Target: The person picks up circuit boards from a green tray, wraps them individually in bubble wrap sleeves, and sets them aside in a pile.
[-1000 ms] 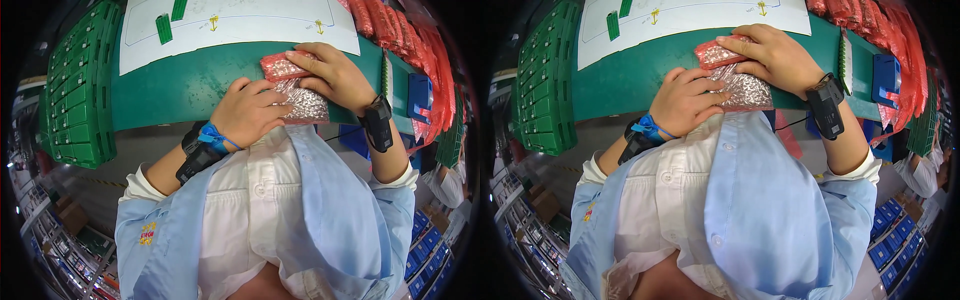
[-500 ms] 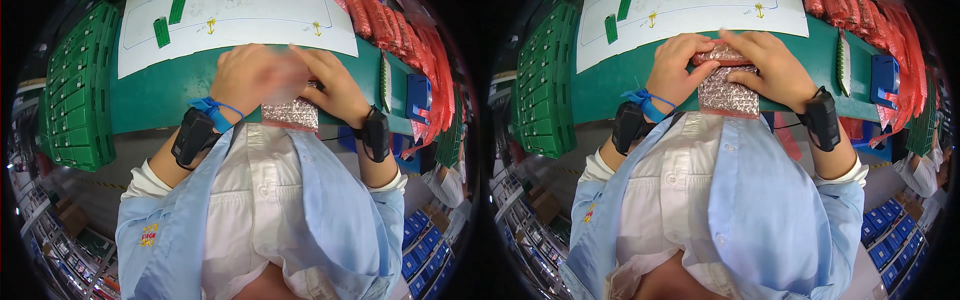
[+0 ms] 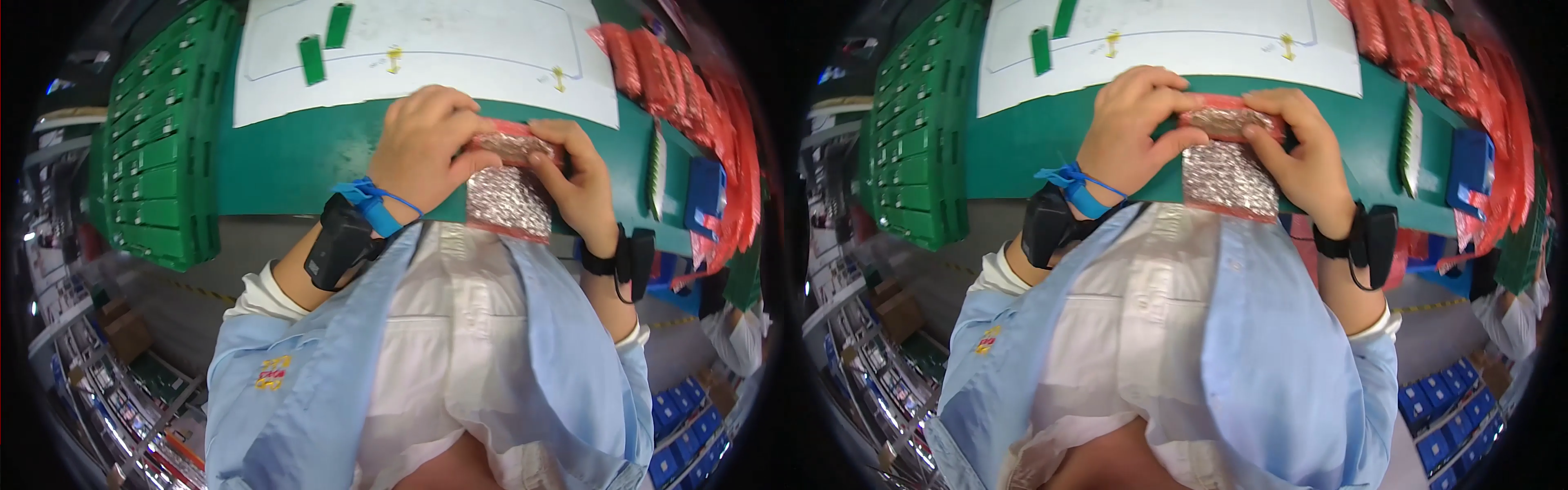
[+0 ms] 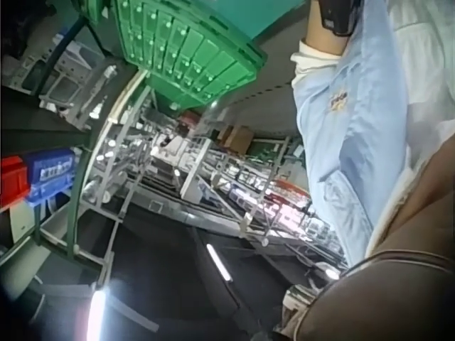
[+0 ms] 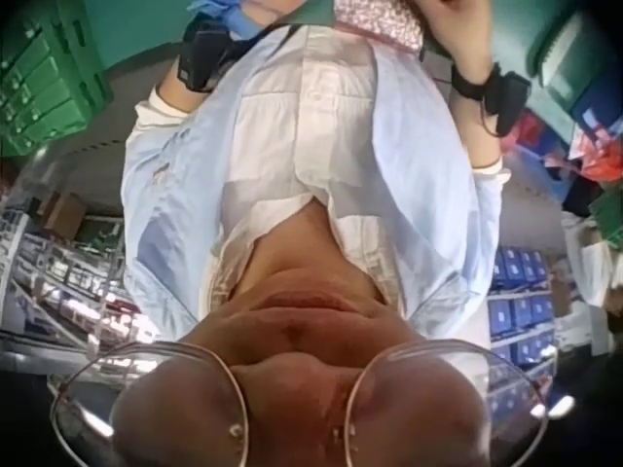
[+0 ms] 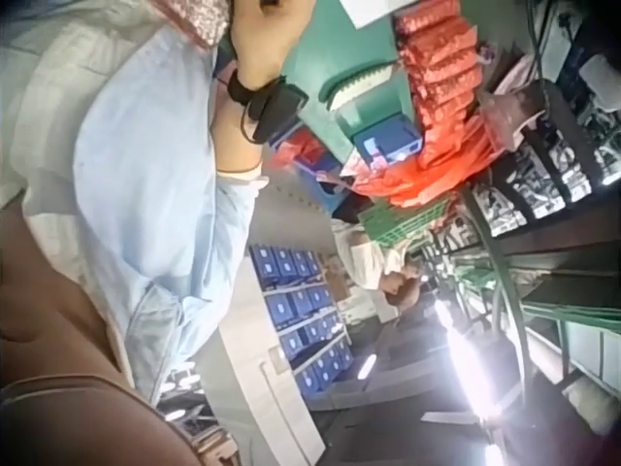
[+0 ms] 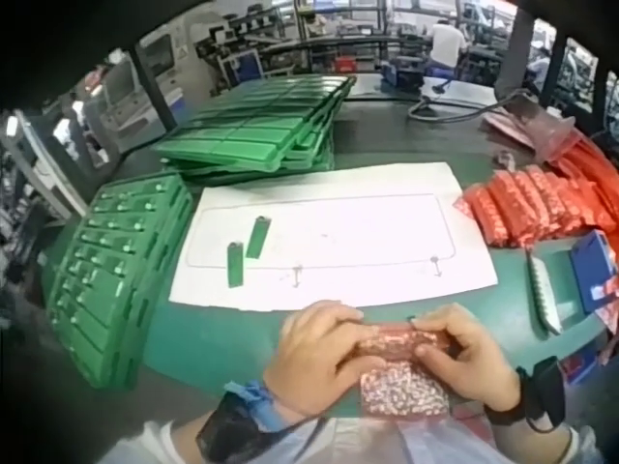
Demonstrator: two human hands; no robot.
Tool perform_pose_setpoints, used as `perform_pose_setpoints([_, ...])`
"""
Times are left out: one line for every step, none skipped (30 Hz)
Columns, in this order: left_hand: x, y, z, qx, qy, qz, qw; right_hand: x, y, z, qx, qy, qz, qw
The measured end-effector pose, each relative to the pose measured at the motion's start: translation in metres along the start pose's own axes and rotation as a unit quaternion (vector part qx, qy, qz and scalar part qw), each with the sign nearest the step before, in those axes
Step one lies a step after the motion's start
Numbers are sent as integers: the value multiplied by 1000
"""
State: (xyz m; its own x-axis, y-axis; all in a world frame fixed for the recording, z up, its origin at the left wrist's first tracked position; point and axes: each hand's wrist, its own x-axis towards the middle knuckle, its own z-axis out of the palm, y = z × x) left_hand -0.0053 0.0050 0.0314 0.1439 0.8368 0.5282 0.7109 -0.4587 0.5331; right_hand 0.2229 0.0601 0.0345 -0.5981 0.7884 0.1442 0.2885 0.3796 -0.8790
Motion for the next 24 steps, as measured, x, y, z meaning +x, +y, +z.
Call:
perform_pose_setpoints([-1,-9,-13,8,-1,1,1000,-3,-4,2,5,5,5,1000])
perform_pose_setpoints([-3,-25,-31,74,44,-74,994,-5,-8,4,9,11,11,1000])
perform_pose_setpoints([-4,-41,-50,137,91,-148,975,-4,-10,7,14,17,18,1000])
perform_pose_setpoints([-7,-53,-64,240,105,-197,945,-3,-12,8,16,14,14,1000])
perform_pose_setpoints([-11,-65,-76,339,117,-244,901,-4,-13,9,12,17,6,1000])
perform_pose_setpoints([-18,-75,-85,342,119,-245,899,-3,-13,10,7,19,-2,1000])
perform_pose_setpoints([-25,-85,-90,352,89,-261,894,-3,-12,11,2,23,-8,1000])
perform_pose_setpoints([-28,-91,-93,361,59,-278,888,-2,-11,11,3,23,-8,1000])
perform_pose_setpoints([-28,-93,-95,361,58,-277,889,-1,-10,12,3,25,-7,1000])
perform_pose_setpoints([-26,-93,-96,360,47,-286,887,-1,-9,12,4,27,-6,1000])
perform_pose_setpoints([-24,-93,-96,360,36,-295,885,0,-8,12,5,30,-5,1000])
perform_pose_setpoints([-22,-94,-97,359,25,-304,882,0,-7,11,4,31,-4,1000])
perform_pose_setpoints([-21,-98,-98,358,24,-302,883,-1,-5,11,5,32,-4,999])
perform_pose_setpoints([-22,-103,-102,319,17,-323,891,-2,-5,12,7,33,-4,999])
perform_pose_setpoints([-22,-109,-106,279,10,-342,897,-3,-5,12,9,34,-4,999])
perform_pose_setpoints([-22,-111,-107,239,3,-362,901,-4,-4,11,9,34,-1,999])
perform_pose_setpoints([-22,-110,-108,238,1,-362,901,-4,-3,11,5,34,-5,999])
perform_pose_setpoints([-21,-108,-109,172,26,-376,910,-3,-2,10,2,34,-9,999])
perform_pose_setpoints([-18,-105,-107,103,51,-387,915,-4,0,8,-4,35,-12,999])
perform_pose_setpoints([-15,-102,-105,34,75,-397,914,-4,2,6,-7,36,-8,999])
perform_pose_setpoints([-13,-98,-100,30,72,-396,915,-4,4,5,0,37,-8,999])
perform_pose_setpoints([-12,-92,-95,-59,115,-360,924,-3,6,5,6,38,-7,999])
perform_pose_setpoints([-11,-85,-89,-147,157,-319,923,-3,7,4,12,40,-7,999])
perform_pose_setpoints([-8,-76,-84,-234,198,-277,911,-3,9,3,10,41,-3,999])
